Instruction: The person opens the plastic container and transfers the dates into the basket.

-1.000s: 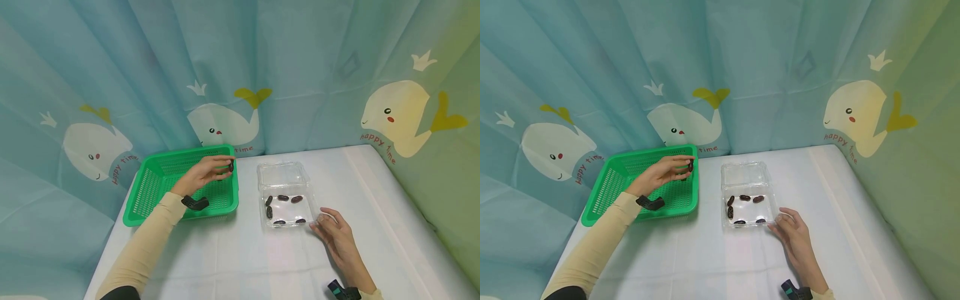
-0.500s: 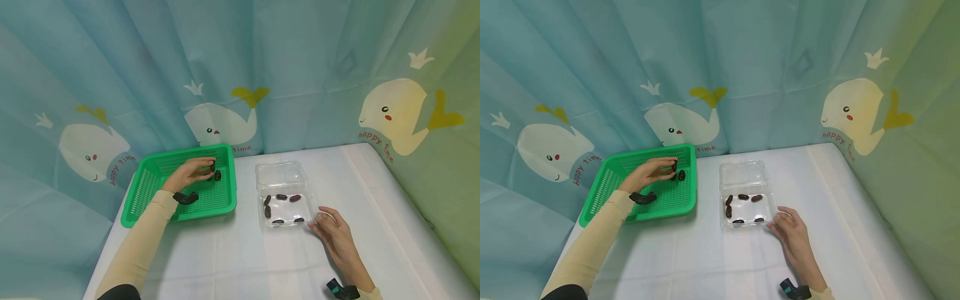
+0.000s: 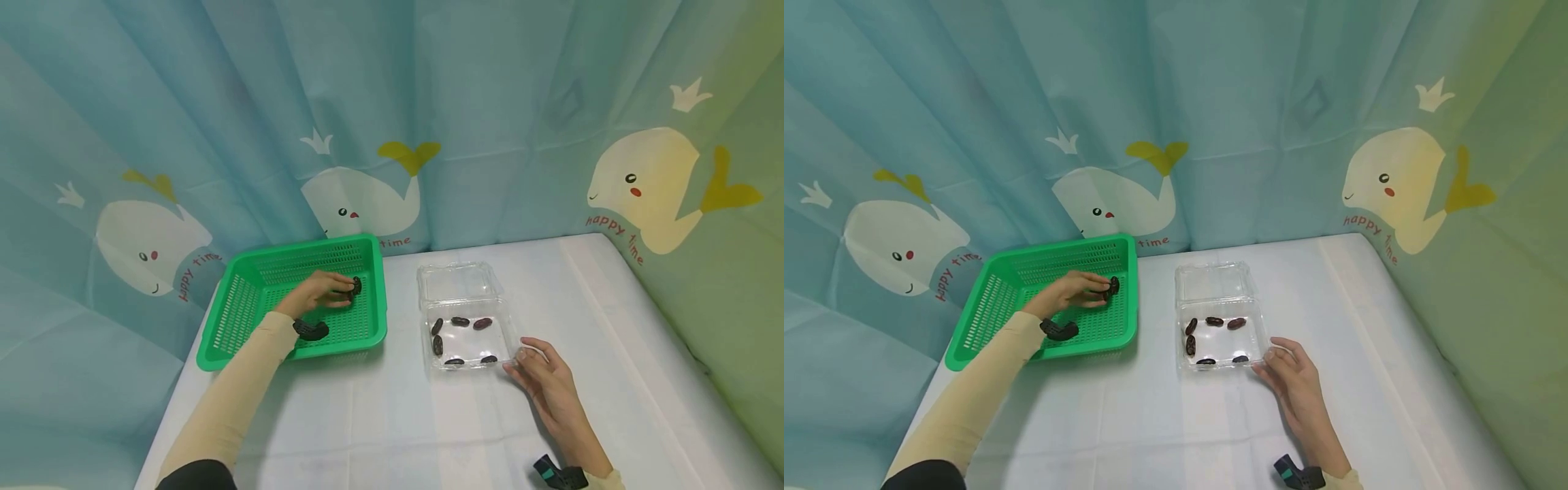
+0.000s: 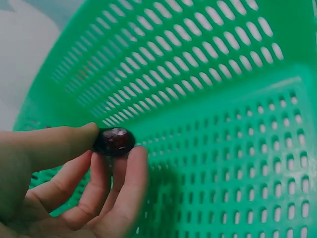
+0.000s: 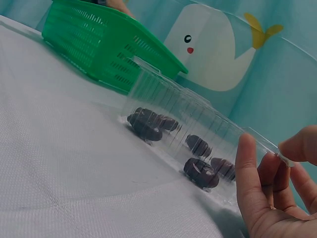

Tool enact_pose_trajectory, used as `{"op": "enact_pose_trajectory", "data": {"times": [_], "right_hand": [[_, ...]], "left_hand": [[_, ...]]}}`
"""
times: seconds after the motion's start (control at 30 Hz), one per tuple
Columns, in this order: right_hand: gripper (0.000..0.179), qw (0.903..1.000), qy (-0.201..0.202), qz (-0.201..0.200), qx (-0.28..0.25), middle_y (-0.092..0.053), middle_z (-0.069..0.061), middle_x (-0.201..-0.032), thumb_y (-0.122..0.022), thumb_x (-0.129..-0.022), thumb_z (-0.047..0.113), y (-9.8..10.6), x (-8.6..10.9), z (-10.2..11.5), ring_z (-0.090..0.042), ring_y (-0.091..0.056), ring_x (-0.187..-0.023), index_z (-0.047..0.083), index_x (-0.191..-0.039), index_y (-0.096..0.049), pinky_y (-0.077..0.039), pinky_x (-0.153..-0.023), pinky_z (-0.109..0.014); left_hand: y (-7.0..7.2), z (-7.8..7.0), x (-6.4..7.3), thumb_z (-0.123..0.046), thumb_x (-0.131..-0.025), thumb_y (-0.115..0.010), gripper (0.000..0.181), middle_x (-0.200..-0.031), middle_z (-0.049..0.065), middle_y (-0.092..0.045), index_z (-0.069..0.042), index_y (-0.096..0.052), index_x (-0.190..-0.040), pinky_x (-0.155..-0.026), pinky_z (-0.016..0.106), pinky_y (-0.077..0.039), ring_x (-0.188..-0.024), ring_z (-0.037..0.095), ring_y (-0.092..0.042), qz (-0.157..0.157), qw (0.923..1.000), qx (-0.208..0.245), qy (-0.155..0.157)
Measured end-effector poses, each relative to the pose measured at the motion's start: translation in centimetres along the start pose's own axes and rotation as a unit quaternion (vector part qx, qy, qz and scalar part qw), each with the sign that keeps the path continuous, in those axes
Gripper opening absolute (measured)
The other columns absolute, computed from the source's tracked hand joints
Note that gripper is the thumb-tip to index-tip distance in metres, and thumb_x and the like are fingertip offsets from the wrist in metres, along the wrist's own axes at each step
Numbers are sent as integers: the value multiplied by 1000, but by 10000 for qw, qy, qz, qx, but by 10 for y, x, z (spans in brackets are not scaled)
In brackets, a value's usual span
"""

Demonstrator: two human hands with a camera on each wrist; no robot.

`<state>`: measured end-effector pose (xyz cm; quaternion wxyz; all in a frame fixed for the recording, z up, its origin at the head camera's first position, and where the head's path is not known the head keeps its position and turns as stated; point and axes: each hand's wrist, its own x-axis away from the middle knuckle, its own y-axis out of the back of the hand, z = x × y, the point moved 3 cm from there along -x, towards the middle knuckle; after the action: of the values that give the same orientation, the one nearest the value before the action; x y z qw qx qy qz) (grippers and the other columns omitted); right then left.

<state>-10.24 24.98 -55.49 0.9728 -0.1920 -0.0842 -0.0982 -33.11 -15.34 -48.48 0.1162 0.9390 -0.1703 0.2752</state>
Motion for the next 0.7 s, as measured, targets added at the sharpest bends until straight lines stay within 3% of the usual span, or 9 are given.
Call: {"op": "enact_pose_trajectory", "data": {"times": [0.17,0.33,0.43,0.53,0.63,0.7], "right_hand": [[32,10000,40,30,47,-66,8,-99,-60,-104,3,1,0,0,-10,-75,-92,10,-134,-48,-62,-90,-26],[30,10000,52,56,-22,-67,7,-99,-60,-104,2,1,0,-1,-10,-75,-92,13,-131,-51,-62,-90,-27],[30,10000,54,63,-43,-67,7,-99,-60,-104,2,1,0,-1,-10,-75,-93,13,-131,-52,-62,-91,-27],[30,9999,58,84,-57,-67,7,-99,-60,-104,2,1,0,-1,-10,-75,-93,12,-131,-51,-62,-91,-27],[31,9999,83,93,-110,-68,6,-99,-59,-104,1,0,1,-1,-11,-76,-92,9,-132,-51,-63,-90,-27],[31,9999,93,98,-103,-68,6,-99,-59,-104,1,1,1,-1,-12,-76,-92,9,-133,-50,-63,-90,-27]], "left_hand": [[-10,4,-2,-2,-104,-61,39,-136,20,-58,9,-57,-142,-97,37,-62,-112,28,-69,-30,9979,-644,38],[-15,5,-3,-2,-102,-64,36,-141,24,-55,9,-61,-136,-92,34,-63,-100,21,-74,-212,9956,-909,27],[-16,5,-2,-2,-101,-65,33,-143,26,-53,10,-62,-133,-91,34,-64,-97,22,-75,-279,9942,-1037,-86],[-17,5,-1,-2,-101,-65,32,-143,27,-52,11,-63,-130,-91,35,-64,-105,30,-74,-290,9921,-1201,-219],[-19,3,1,-1,-101,-64,30,-141,29,-53,12,-63,-128,-91,37,-64,-111,35,-72,-275,9878,-1476,-418],[-20,2,3,0,-101,-65,28,-137,29,-56,12,-64,-126,-89,37,-64,-107,35,-74,-286,9838,-1687,-543]]}}
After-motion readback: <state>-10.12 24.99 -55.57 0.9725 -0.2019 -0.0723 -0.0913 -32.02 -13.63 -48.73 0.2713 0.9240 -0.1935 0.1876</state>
